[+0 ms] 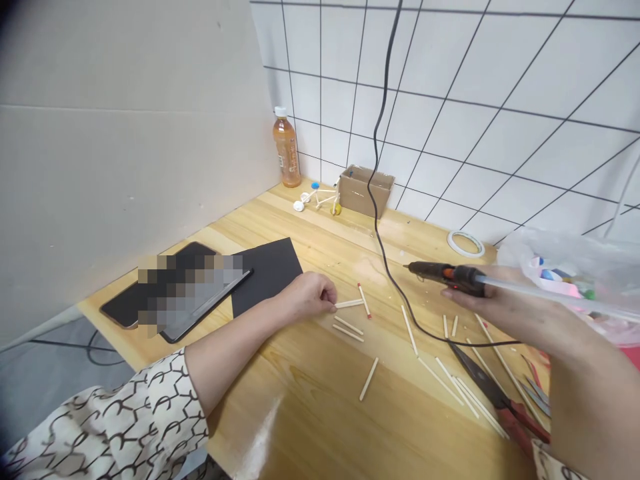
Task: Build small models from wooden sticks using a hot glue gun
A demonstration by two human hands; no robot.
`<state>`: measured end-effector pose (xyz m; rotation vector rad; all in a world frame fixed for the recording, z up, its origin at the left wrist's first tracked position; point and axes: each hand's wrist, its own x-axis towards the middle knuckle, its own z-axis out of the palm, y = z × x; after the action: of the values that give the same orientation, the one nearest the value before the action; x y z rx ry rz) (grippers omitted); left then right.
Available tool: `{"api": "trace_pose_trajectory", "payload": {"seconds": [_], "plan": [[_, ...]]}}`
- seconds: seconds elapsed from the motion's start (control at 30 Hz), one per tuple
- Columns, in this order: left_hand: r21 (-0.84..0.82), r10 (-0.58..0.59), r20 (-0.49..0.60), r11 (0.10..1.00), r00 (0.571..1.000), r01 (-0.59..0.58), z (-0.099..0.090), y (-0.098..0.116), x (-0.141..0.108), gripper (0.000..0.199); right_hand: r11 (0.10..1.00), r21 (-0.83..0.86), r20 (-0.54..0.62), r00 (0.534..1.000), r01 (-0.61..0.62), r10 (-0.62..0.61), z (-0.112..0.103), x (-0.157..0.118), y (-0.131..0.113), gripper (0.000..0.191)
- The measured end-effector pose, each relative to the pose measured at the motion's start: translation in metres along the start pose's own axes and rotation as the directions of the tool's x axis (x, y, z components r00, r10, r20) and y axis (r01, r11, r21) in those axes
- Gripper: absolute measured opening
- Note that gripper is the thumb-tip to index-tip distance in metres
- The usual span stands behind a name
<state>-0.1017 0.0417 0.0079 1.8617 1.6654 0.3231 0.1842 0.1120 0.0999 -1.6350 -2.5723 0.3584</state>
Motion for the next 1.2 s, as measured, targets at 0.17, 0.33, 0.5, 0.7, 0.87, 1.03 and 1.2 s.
{"api": "trace_pose_trajectory", "payload": {"seconds": [0.17,0.33,0.5,0.7,0.87,1.03,1.2], "plan": [[-0.001,-0.002,0.008,1.0,1.0,0.002,0.0,0.0,0.001,0.007,0.996,-0.008,-0.001,0.996,0.085,-0.085,0.005,0.001,-0.008,0.034],[-0.002,-0.024,0.018,1.0,1.0,0.024,-0.001,0.001,0.001,0.008,0.975,0.103,0.147,0.966,0.198,-0.211,0.042,0.002,-0.037,0.028],[-0.002,-0.014,0.01,1.0,1.0,0.014,0.001,-0.001,0.002,0.008,0.976,0.124,0.229,0.952,0.177,-0.202,0.054,0.002,-0.05,0.03],[-0.014,0.027,0.003,1.0,1.0,-0.027,0.002,-0.004,0.002,0.008,0.973,0.157,0.31,0.928,0.167,-0.209,0.06,0.006,-0.056,0.033],[-0.017,0.024,0.013,1.0,1.0,-0.024,0.001,-0.004,0.002,0.009,0.968,0.176,0.318,0.92,0.178,-0.227,0.066,0.01,-0.057,0.038],[-0.015,0.024,0.014,1.0,1.0,-0.024,0.002,-0.004,0.003,0.009,0.964,0.191,0.324,0.915,0.184,-0.239,0.066,0.01,-0.062,0.038],[-0.006,0.021,0.006,1.0,1.0,-0.021,0.004,-0.005,0.004,0.007,0.965,0.202,0.323,0.918,0.169,-0.228,0.067,0.01,-0.064,0.036]]}}
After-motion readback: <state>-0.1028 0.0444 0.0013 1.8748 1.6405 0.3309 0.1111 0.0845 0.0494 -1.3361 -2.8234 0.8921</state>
